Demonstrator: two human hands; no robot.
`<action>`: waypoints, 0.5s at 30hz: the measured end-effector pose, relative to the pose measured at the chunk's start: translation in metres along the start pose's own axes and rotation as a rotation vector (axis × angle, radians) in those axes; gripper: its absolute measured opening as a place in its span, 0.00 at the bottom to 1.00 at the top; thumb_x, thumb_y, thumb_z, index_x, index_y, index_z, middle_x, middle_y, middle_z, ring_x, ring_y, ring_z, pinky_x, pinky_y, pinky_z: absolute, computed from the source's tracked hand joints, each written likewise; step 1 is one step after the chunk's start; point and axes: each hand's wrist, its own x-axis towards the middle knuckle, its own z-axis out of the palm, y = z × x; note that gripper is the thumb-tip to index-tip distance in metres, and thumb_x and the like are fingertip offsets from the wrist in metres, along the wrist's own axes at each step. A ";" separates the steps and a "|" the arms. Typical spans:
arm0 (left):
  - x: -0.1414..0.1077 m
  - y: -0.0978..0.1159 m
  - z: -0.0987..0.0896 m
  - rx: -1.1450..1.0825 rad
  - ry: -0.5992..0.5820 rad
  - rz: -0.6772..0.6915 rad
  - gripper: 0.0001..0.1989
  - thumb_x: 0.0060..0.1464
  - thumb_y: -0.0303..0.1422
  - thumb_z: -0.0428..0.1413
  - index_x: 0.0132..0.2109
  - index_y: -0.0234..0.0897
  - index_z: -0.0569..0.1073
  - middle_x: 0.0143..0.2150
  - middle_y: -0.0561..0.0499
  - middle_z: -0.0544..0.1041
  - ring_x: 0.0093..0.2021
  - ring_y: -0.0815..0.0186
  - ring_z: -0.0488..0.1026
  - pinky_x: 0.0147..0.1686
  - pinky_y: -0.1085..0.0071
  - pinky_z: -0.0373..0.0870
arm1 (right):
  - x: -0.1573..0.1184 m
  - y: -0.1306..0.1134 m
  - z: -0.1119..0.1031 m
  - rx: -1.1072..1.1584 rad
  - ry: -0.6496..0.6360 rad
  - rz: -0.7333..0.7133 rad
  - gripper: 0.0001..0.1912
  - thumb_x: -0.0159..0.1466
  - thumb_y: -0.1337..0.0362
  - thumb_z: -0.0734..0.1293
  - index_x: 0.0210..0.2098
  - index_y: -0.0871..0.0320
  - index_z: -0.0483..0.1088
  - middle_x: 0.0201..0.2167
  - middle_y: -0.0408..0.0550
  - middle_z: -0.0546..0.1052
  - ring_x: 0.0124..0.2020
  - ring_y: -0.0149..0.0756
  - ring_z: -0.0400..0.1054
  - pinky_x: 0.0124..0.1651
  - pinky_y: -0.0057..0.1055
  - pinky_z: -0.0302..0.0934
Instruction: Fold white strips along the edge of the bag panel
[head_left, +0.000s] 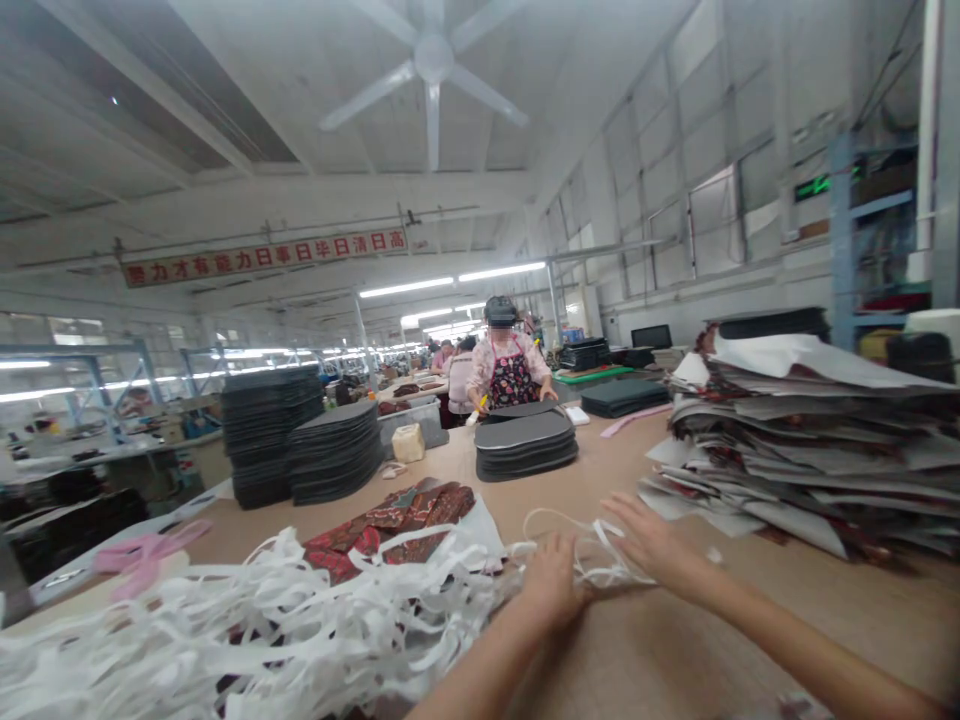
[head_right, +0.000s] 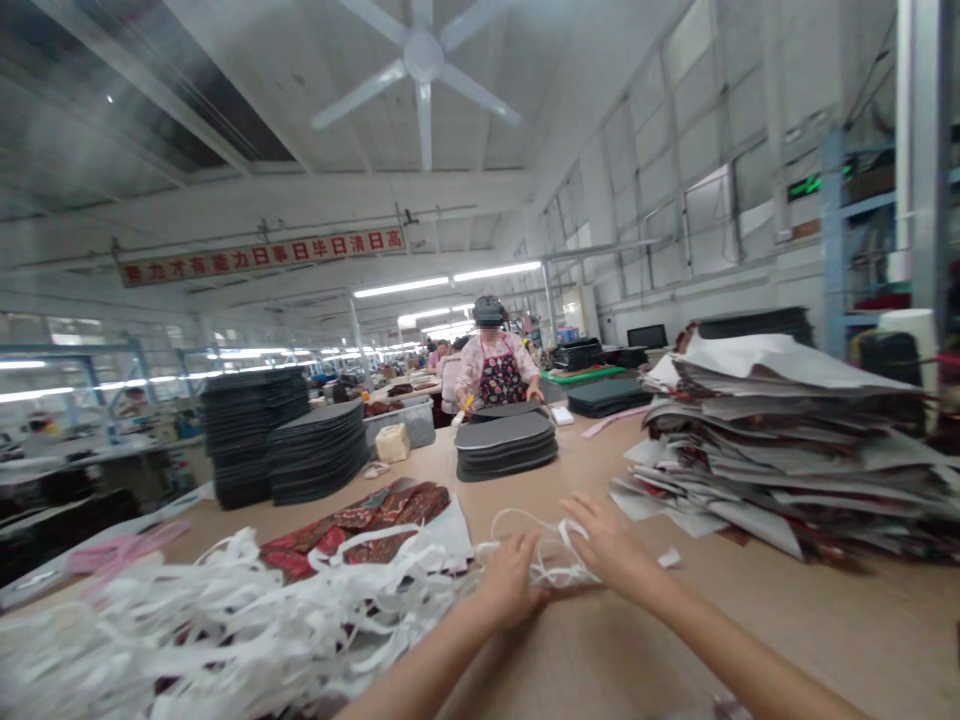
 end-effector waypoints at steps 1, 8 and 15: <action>0.004 0.003 0.005 -0.001 -0.024 0.009 0.27 0.51 0.36 0.52 0.58 0.33 0.60 0.54 0.39 0.67 0.53 0.52 0.65 0.49 0.60 0.63 | -0.004 -0.004 0.012 -0.042 -0.096 0.020 0.26 0.56 0.66 0.60 0.54 0.64 0.62 0.58 0.61 0.61 0.58 0.46 0.56 0.59 0.40 0.51; -0.002 -0.006 0.005 0.043 -0.105 0.089 0.13 0.51 0.27 0.48 0.41 0.34 0.73 0.41 0.41 0.75 0.42 0.53 0.72 0.40 0.63 0.66 | -0.015 -0.007 0.032 0.032 -0.215 0.100 0.07 0.56 0.65 0.59 0.30 0.57 0.69 0.31 0.50 0.75 0.35 0.41 0.69 0.39 0.35 0.62; -0.009 -0.027 -0.020 0.059 -0.070 0.016 0.21 0.54 0.27 0.47 0.55 0.43 0.62 0.45 0.47 0.73 0.44 0.58 0.71 0.40 0.64 0.66 | 0.012 0.014 -0.028 0.815 0.206 0.560 0.06 0.48 0.62 0.66 0.20 0.58 0.65 0.16 0.42 0.69 0.19 0.35 0.65 0.25 0.32 0.62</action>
